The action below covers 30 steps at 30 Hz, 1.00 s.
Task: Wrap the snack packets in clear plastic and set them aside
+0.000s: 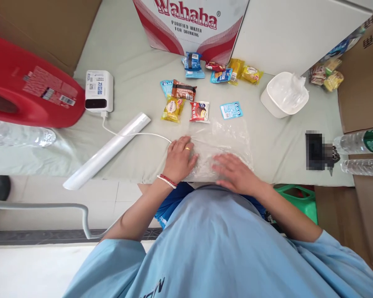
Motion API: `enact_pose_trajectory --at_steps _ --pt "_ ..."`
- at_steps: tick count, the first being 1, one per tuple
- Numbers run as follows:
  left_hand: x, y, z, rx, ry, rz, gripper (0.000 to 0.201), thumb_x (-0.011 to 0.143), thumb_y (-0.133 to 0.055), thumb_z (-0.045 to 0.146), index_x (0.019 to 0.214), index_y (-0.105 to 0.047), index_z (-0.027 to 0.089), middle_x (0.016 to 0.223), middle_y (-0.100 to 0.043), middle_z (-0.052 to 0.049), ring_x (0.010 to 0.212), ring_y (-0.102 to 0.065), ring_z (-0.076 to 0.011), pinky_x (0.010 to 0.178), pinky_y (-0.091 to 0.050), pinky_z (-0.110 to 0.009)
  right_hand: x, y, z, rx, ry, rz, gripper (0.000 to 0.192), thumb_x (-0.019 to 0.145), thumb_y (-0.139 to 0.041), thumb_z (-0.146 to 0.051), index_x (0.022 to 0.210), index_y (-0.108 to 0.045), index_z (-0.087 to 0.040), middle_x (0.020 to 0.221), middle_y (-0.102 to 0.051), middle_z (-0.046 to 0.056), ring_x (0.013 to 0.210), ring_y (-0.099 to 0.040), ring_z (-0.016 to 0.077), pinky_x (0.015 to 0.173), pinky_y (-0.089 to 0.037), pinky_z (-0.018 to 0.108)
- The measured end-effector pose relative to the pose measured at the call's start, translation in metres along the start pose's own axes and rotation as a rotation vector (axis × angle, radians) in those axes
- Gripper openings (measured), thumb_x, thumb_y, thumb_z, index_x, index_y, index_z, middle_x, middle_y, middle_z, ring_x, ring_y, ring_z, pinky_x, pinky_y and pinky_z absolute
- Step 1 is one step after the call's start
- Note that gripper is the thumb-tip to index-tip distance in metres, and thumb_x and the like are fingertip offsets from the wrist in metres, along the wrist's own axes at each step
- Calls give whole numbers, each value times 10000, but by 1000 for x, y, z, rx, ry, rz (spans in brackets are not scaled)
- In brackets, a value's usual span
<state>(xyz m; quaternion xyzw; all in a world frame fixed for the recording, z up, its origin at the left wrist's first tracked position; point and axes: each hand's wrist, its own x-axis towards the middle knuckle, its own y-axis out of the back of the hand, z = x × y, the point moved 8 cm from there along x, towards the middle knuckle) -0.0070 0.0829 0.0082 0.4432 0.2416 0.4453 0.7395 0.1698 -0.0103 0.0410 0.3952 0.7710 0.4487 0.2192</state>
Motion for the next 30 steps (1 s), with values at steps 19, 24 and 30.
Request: enact_pose_trajectory --at_steps 19,24,30 --pt "-29 -28 23 331 -131 -184 898 960 -451 720 1641 -298 155 1729 -116 -264 1619 -138 -393 1247 9 -693 211 42 96 -381 153 -157 511 998 -476 -177 1490 -563 -285 1582 -523 52 1529 -341 288 1211 -254 582" --pt "-28 -24 20 299 -172 -195 961 918 -469 776 1642 -305 165 1728 -143 -257 1609 -165 -411 1247 20 -692 226 60 111 -421 177 -155 480 932 -556 -232 1405 -628 -263 1323 -674 89 1450 -407 344 1190 -198 652" --pt "-27 -20 19 251 -181 -195 950 923 -454 775 1635 -325 159 1722 -172 -257 1605 -184 -409 1251 15 -688 141 138 136 -22 -211 220 702 894 -628 -441 1527 -450 -195 1321 -623 157 1217 -568 373 1035 -458 573"
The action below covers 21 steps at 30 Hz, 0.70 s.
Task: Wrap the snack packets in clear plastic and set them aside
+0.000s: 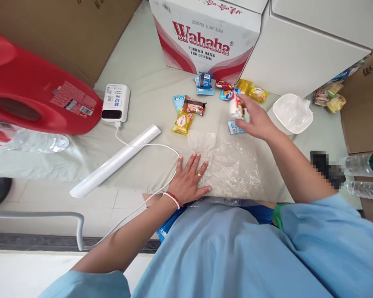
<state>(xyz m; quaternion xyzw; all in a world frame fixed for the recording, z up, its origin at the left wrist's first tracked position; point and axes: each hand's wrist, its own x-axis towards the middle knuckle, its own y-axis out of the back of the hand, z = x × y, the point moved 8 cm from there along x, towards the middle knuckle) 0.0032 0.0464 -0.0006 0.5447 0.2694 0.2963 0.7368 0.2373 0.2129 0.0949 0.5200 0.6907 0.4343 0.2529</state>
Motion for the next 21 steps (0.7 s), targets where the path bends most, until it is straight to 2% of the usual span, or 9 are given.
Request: enact_pose_trajectory --at_steps 2,5,7,10,14,17,21 --pt "0 -1 -1 -10 0 2 937 927 -457 767 1631 -335 160 1724 -169 -255 1609 -173 -402 1255 15 -677 -37 6 0 223 -96 -41 717 899 -625 -438 1548 -394 -238 1239 -662 100 1095 -641 314 949 -529 494" --pt "0 -3 -2 -27 -2 -5 935 925 -469 762 1630 -339 162 1723 -167 -257 1613 -160 -398 1257 4 -671 -83 -13 -15 439 -158 -244 525 910 -603 -411 1401 -548 -231 1123 -711 58 998 -684 269 884 -563 420" --pt "1 -3 -2 -37 -2 -6 931 928 -467 761 1629 -343 161 1719 -177 -259 1612 -167 -399 1256 -5 -672 -101 -26 -28 455 -162 -306 433 921 -576 -372 1327 -607 -224 1180 -720 60 1056 -689 268 931 -557 418" --pt "1 -2 -2 -36 -3 1 924 930 -464 758 1624 -354 158 1715 -193 -261 1609 -178 -398 1259 -8 -668 -107 -35 -46 343 -104 -234 503 897 -572 -276 1398 -579 -228 1338 -677 93 1187 -654 280 1037 -513 453" --pt "1 -2 -1 -20 -6 17 928 928 -460 763 1625 -353 160 1716 -196 -258 1609 -180 -397 1260 -7 -665 -110 -58 -71 95 45 -219 594 858 -625 -189 1448 -561 -214 1381 -643 133 1223 -590 311 1074 -472 510" --pt "1 -3 -2 -9 -2 33 930 922 -468 765 1625 -354 167 1719 -197 -246 1609 -186 -390 1264 0 -659 -118 -82 -73 -95 64 -264 606 858 -666 -150 1454 -565 -200 1471 -574 159 1304 -510 343 1111 -426 557" --pt "1 -5 -2 -3 7 33 920 919 -489 752 1620 -365 169 1722 -194 -238 1608 -192 -385 1268 3 -651 -130 -96 -66 -154 30 -230 641 862 -691 -155 1483 -535 -198 1513 -521 161 1360 -457 346 1161 -384 559"
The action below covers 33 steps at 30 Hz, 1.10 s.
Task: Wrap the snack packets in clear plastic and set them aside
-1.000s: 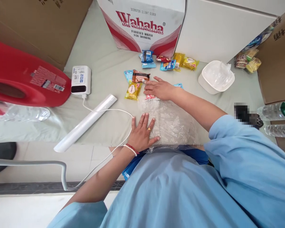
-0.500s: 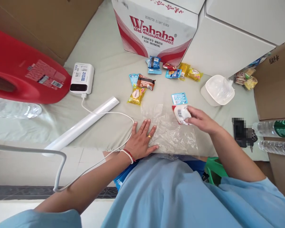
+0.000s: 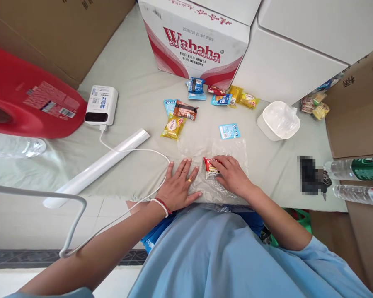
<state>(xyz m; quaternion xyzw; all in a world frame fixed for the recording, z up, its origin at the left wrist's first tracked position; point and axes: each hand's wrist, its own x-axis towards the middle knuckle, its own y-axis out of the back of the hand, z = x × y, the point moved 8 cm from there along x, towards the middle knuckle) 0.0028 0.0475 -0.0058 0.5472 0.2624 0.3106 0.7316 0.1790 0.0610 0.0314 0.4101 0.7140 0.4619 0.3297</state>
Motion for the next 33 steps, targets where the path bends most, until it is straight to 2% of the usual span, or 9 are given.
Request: enact_pose_trajectory --at_steps 3,6,11,14,19,23,27,30,33 --pt "0 0 0 -3 4 -10 927 917 -481 761 1622 -360 171 1724 -188 -238 1611 -181 -383 1267 6 -652 -5 1 8 26 -59 55 564 893 -652 -175 1449 -564 -204 1436 -579 151 1306 -495 346 1138 -404 548" --pt "0 0 0 -1 6 -9 925 919 -472 763 1619 -365 169 1723 -189 -241 1610 -184 -385 1266 10 -651 -3 12 19 88 -97 85 501 904 -636 -210 1404 -599 -193 1349 -634 152 1242 -536 348 1078 -446 531" --pt "-1 2 1 -1 -6 12 913 918 -485 754 1611 -385 168 1714 -222 -245 1601 -213 -390 1272 -1 -645 25 58 44 170 -102 237 475 908 -643 -335 1375 -612 -249 1294 -672 124 1178 -582 340 1053 -461 520" --pt "-1 2 1 -6 -12 27 902 919 -495 744 1611 -389 175 1712 -232 -241 1599 -219 -391 1272 -18 -648 58 81 66 114 -116 320 484 902 -647 -369 1371 -619 -252 1300 -674 128 1174 -587 345 1057 -456 525" --pt "-1 2 1 -14 -9 25 905 913 -519 735 1614 -386 177 1706 -251 -242 1595 -224 -401 1269 -15 -657 134 80 100 42 -67 160 494 911 -632 -477 1316 -676 -197 1311 -683 153 1224 -589 358 1066 -461 528" --pt "0 2 0 -26 4 -6 901 931 -451 763 1613 -387 179 1713 -217 -249 1603 -209 -390 1268 -14 -658 200 93 131 -11 -205 215 376 981 -506 -390 1182 -718 -153 1189 -710 176 1132 -626 354 1027 -483 529" --pt "0 1 0 -28 6 -18 901 937 -415 776 1618 -377 186 1717 -202 -246 1608 -194 -385 1267 -14 -657 258 97 136 -111 -202 278 412 967 -547 -353 1304 -635 -133 1291 -650 195 1238 -536 374 1067 -439 550" --pt "0 1 0 -26 13 -11 896 938 -417 775 1618 -375 194 1715 -216 -240 1607 -200 -381 1269 -10 -653 280 89 147 -129 -264 279 447 974 -537 -376 1322 -600 -102 1318 -625 235 1285 -488 402 1077 -405 614" --pt "0 1 -1 -31 10 -5 889 939 -427 767 1620 -372 199 1713 -226 -240 1604 -213 -377 1272 -11 -650 284 85 161 -139 -363 260 407 1006 -450 -351 1249 -635 -82 1269 -635 264 1272 -503 433 1050 -395 661"
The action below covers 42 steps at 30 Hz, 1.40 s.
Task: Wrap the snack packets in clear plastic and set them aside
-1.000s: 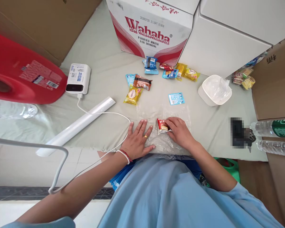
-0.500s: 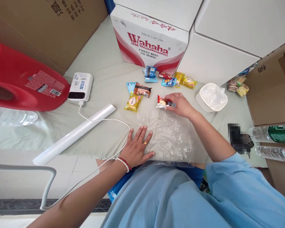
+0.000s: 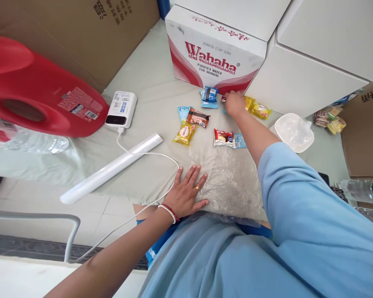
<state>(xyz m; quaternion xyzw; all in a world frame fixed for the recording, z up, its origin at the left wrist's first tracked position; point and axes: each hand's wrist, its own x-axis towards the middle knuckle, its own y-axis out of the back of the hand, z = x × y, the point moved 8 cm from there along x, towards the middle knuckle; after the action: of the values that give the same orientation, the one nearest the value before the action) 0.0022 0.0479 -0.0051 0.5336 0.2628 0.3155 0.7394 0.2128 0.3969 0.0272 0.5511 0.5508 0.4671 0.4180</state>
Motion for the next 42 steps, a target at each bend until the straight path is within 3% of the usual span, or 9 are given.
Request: enact_pose_trajectory --at_steps 4,7,13,16,21,27,33,37,42 --pt "0 0 0 -7 -7 -2 878 946 -418 763 1618 -375 199 1713 -227 -241 1604 -213 -374 1271 -11 -651 2 26 1 20 -127 148 463 1062 -320 -381 1347 -582 -127 1365 -561 248 1282 -524 430 1029 -431 606" --pt "-1 -1 -1 -2 -3 -10 873 948 -423 755 1624 -361 206 1716 -225 -234 1606 -209 -375 1269 -15 -652 5 42 -24 76 -126 201 429 1071 -330 -407 1332 -582 -177 1388 -535 217 1214 -566 403 996 -469 564" --pt "0 0 -2 -3 4 -15 845 956 -432 735 1622 -367 219 1718 -233 -222 1601 -226 -371 1271 -17 -640 18 6 -80 71 -27 109 546 945 -641 -492 1324 -564 -107 1437 -480 244 1340 -414 465 1029 -425 669" --pt "0 0 -1 -12 7 -12 830 967 -411 730 1619 -372 218 1717 -233 -225 1601 -228 -363 1271 -14 -636 28 -15 -70 111 -84 59 658 882 -712 -497 1375 -514 -111 1409 -490 274 1316 -442 486 1021 -402 717" --pt "0 1 -1 0 0 2 831 960 -437 721 1618 -377 216 1709 -268 -218 1589 -254 -374 1271 -23 -638 31 -16 -49 116 -5 -114 656 856 -733 -391 1413 -477 -155 1192 -642 189 1143 -604 402 1001 -483 582" --pt "0 -1 -2 -4 3 -8 831 965 -429 717 1624 -362 216 1715 -243 -224 1595 -235 -375 1270 -27 -647 15 -21 -68 126 7 -77 914 732 -838 -464 1487 -429 -152 1437 -483 243 1141 -627 363 995 -500 515" --pt "-1 0 -1 -5 6 -2 820 968 -426 715 1621 -367 221 1718 -243 -213 1598 -235 -365 1272 -37 -641 16 -18 -65 214 -55 -53 684 825 -755 -420 1413 -515 -166 1265 -636 198 1154 -632 391 996 -485 563" --pt "0 1 -1 -23 7 -2 814 972 -430 708 1615 -377 211 1717 -237 -223 1601 -226 -368 1270 -40 -648 -31 43 -66 295 154 -40 714 824 -743 -400 1455 -485 -187 1300 -654 148 1202 -618 356 1041 -486 516" --pt "0 2 -1 -58 5 2 810 975 -439 699 1618 -373 210 1722 -219 -219 1608 -208 -363 1276 -28 -646 -175 90 -82 331 501 -325 713 752 -791 -311 1423 -552 -285 1352 -655 71 1208 -635 336 1058 -500 482"
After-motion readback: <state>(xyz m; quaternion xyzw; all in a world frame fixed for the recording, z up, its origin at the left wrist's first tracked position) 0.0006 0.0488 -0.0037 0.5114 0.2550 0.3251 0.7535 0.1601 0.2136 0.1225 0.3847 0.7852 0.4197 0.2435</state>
